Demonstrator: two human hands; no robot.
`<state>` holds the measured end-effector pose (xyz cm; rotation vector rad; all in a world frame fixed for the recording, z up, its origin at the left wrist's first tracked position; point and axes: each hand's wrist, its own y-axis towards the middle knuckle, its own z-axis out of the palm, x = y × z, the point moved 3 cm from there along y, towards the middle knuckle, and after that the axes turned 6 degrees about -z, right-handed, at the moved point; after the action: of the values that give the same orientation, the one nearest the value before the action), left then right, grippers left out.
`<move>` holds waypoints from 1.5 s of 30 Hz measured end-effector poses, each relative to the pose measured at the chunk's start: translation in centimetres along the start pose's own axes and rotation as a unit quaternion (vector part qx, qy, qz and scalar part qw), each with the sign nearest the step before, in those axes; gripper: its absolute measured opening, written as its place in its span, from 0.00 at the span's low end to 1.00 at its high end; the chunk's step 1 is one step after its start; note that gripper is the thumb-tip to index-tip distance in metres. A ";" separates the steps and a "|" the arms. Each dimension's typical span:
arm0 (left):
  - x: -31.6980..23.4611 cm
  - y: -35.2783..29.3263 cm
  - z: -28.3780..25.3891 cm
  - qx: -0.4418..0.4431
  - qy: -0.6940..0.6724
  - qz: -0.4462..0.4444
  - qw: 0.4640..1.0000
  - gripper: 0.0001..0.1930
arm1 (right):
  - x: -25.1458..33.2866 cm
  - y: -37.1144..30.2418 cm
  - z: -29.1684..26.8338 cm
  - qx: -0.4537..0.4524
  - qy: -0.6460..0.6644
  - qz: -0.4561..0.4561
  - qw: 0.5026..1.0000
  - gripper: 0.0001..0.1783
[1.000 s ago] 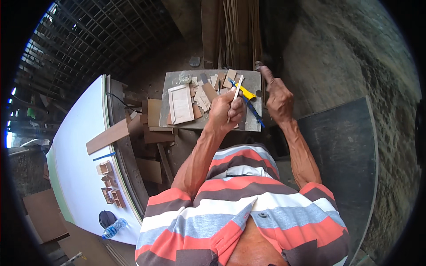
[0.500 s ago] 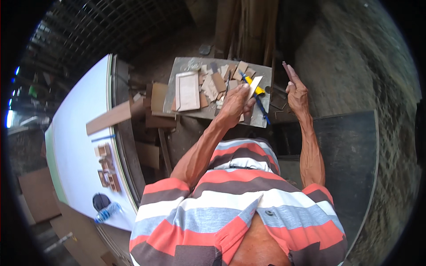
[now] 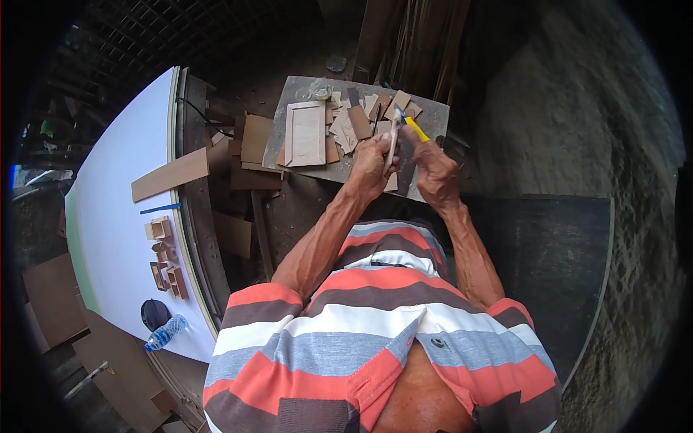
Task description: The person assembles a small wooden frame by hand. They mark a piece of wood with a pencil, cut it with a hand saw, and then apply glue to the edges of the frame pieces using a brush. The person joins the glued pieces together to form a rectangular frame.
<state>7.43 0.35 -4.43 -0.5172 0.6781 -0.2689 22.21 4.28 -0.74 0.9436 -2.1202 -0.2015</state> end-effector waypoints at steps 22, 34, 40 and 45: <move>1.8 0.2 -19.5 -0.315 -0.051 0.031 0.947 0.05 | -8.6 1.5 16.2 0.100 -0.052 0.050 0.992 0.20; 3.8 0.8 -28.3 -0.414 -0.043 0.011 0.909 0.06 | 0.3 1.1 29.7 0.258 0.023 -0.014 0.966 0.16; 2.3 0.7 -28.7 -0.458 -0.012 0.036 0.888 0.09 | 0.2 1.5 31.6 0.260 0.005 -0.002 0.966 0.15; 2.0 0.7 -30.1 -0.504 -0.007 0.024 0.864 0.10 | 0.1 2.0 32.7 0.252 -0.026 -0.020 0.967 0.15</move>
<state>-10.75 -10.86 -25.73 -1.5015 0.7880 0.1730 -2.47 0.35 -21.91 1.2814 -2.2471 0.3153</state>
